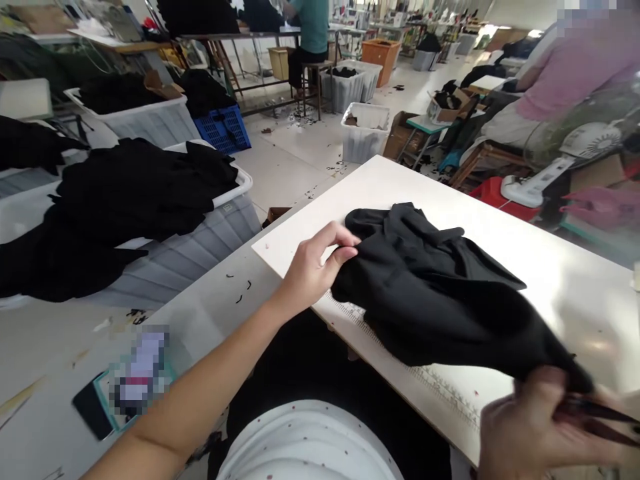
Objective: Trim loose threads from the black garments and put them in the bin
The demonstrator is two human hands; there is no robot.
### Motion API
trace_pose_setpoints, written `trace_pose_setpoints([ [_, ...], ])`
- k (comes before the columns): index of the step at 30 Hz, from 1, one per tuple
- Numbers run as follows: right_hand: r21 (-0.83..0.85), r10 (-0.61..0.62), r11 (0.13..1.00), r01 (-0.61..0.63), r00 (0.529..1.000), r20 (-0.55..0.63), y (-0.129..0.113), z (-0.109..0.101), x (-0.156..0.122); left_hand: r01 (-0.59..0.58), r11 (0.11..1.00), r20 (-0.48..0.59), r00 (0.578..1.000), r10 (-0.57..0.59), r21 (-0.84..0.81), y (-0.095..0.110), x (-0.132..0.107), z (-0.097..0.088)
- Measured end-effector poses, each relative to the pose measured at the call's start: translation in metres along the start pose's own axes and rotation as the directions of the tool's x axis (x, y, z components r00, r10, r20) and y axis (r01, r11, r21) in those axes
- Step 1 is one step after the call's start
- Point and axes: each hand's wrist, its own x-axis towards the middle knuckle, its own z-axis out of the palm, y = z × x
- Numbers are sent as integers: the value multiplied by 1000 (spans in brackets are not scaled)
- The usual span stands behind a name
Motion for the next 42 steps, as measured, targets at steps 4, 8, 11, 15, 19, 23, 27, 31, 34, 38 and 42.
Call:
trace_pose_setpoints([
  [4,96,126,988,-121,991,-51,-8,-4,-31,138,983,108,983,-151,117,-13,-23,-4],
  [8,73,-203,978,197,976,79,-51,9,-31,111,985,100,987,-125,132,-12,-37,0],
  [11,191,-297,954,230,798,525,-71,33,-18,66,986,94,992,-82,154,-5,-41,3],
  [15,145,-133,989,19,516,846,-66,62,-11,47,974,74,995,-65,222,-2,-46,-1],
  [19,201,-27,929,-310,486,873,-54,66,-17,15,961,276,956,-95,277,3,-44,-5],
  [23,297,-5,853,-430,561,828,-50,59,-23,-4,952,572,800,-180,306,9,-36,-4],
  [27,301,90,818,-490,627,774,-48,56,-29,63,945,604,755,-255,320,16,-28,-3],
  [31,262,122,851,-455,656,745,-51,56,-34,178,949,515,805,-293,261,24,-24,-2],
  [34,239,90,889,-390,661,745,-56,55,-37,234,957,444,849,-286,169,24,-29,4],
  [38,227,35,930,-290,683,730,-61,51,-37,276,958,311,907,-285,74,19,-38,16],
  [42,164,32,952,-258,619,785,-60,42,-34,291,956,209,938,-278,-39,15,-44,21],
])
